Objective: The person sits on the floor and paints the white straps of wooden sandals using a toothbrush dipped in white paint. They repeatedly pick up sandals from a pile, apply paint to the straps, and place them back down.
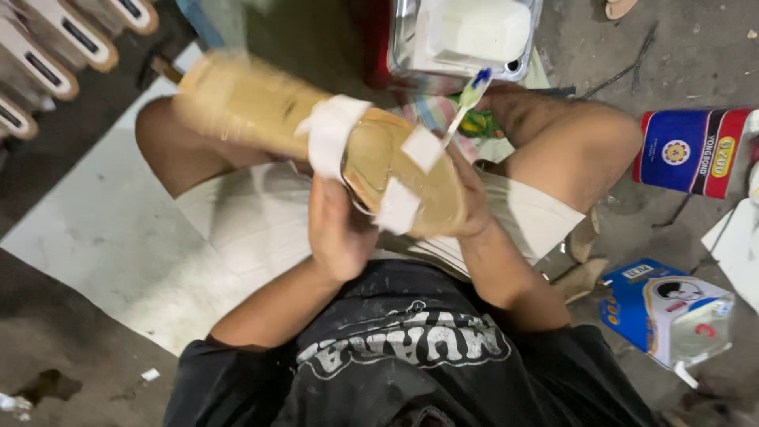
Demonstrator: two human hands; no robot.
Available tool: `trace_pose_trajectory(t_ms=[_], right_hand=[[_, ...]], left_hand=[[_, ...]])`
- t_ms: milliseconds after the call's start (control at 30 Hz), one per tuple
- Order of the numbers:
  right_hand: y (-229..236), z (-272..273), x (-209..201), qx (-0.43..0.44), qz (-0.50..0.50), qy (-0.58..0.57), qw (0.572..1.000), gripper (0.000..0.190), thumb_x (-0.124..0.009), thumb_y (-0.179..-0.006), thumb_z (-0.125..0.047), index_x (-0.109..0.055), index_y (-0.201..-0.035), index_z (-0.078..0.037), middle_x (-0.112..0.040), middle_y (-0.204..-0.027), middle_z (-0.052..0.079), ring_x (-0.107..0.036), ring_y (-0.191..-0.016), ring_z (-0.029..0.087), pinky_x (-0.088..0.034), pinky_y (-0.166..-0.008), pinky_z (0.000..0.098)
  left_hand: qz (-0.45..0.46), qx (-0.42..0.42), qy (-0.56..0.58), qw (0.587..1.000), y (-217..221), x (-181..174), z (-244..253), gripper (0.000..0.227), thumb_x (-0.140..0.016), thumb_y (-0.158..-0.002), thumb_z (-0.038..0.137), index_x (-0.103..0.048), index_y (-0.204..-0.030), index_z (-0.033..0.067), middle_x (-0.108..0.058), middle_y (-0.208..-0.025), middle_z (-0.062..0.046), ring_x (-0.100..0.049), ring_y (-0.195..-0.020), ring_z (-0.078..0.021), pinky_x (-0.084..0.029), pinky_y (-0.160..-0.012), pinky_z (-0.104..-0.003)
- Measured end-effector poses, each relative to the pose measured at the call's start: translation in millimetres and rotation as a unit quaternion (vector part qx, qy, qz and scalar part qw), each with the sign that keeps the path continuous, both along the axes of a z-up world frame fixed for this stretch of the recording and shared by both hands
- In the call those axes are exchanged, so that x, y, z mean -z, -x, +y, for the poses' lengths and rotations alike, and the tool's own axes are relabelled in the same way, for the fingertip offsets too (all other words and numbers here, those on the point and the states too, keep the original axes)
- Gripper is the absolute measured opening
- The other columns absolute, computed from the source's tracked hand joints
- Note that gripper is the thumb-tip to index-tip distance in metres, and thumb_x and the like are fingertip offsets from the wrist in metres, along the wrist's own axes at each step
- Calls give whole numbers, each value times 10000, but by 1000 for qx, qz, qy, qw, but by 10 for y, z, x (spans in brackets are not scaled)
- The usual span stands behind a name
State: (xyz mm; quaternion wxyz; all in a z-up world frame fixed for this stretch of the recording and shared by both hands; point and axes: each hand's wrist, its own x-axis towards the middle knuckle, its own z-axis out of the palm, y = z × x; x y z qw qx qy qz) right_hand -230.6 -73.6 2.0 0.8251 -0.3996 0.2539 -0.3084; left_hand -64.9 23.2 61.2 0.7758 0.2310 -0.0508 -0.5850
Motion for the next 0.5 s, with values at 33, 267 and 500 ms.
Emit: trace_pose_trajectory(t_ms=[33, 267, 500], right_hand=[[-34, 35, 7, 36, -40, -38, 998, 667, -695, -966, -222, -401, -1541, -59, -535, -1501, 115, -566, -1371, 228, -454, -1196, 405], [-17, -248, -92, 57, -53, 66, 995, 597, -657, -1032, -344, -493, -1495, -5, -632, -1408, 132, -648, -1278, 234, -535, -1109, 416], [159, -895, -441, -28, 170, 217, 961, 408, -791, -936, -100, -592, -1278, 1, -683, -1229, 52, -629, -1129, 115, -532, -1024, 313]], left_hand=[[-190, -44, 10, 981, 13, 51, -29, 629, -497, -1115, 423, -329, -1606, 68, -410, -1619, -137, -456, -1484, -262, -363, -1274, -454], [-370, 25, -29, 928, 30, 620, -15, 805, -681, -1006, 208, -214, -1651, 89, -521, -1494, -186, -566, -1315, -246, -414, -1169, -404], [-488, -17, -159, 858, -920, 368, -282, 401, -613, -1087, 41, -433, -1445, 24, -650, -1370, -164, -647, -1187, -232, -550, -1089, -397]])
